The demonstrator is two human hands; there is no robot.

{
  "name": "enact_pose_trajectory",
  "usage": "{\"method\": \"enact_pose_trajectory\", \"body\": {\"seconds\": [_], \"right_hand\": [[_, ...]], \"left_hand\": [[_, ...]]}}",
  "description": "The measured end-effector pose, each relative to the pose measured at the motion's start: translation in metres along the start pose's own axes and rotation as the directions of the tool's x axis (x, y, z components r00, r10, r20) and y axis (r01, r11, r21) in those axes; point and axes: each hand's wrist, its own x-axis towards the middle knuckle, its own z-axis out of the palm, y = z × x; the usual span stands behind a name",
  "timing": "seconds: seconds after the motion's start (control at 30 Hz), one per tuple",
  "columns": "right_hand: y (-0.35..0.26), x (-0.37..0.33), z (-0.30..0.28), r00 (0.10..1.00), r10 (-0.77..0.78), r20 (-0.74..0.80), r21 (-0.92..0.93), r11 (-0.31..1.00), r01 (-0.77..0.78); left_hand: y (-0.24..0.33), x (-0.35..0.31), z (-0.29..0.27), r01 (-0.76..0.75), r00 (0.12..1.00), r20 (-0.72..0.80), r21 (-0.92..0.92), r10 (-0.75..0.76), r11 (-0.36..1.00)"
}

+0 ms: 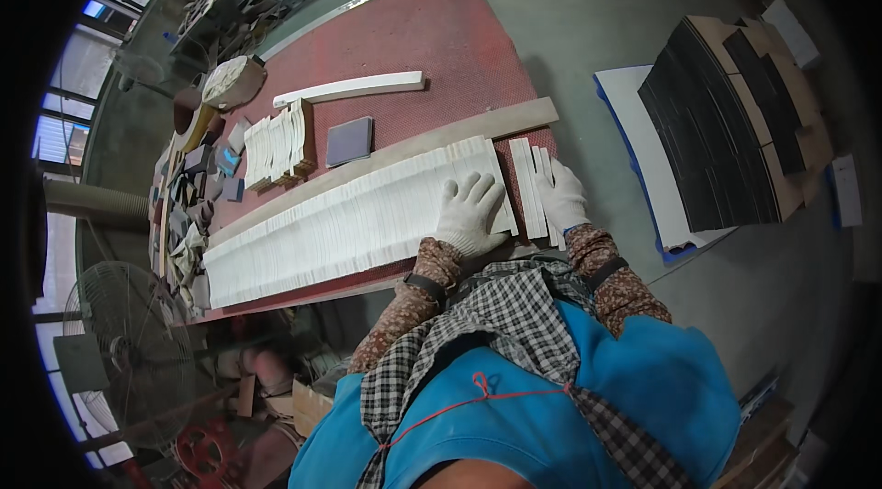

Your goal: The recorder is sanding and organizing small wooden components in a furniture manufacturing workshop.

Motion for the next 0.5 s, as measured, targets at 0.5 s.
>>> {"method": "enact_pose_trajectory", "body": {"seconds": [0.5], "right_hand": [[-0.052,-0.033,-0.020,0.965,0.165,0.205,-0.373,0.924,-0.079]], "left_hand": [[-0.002,-0.002,0.004,-0.019,0.997,-0.075,0.015,0.020,1.000]]}}
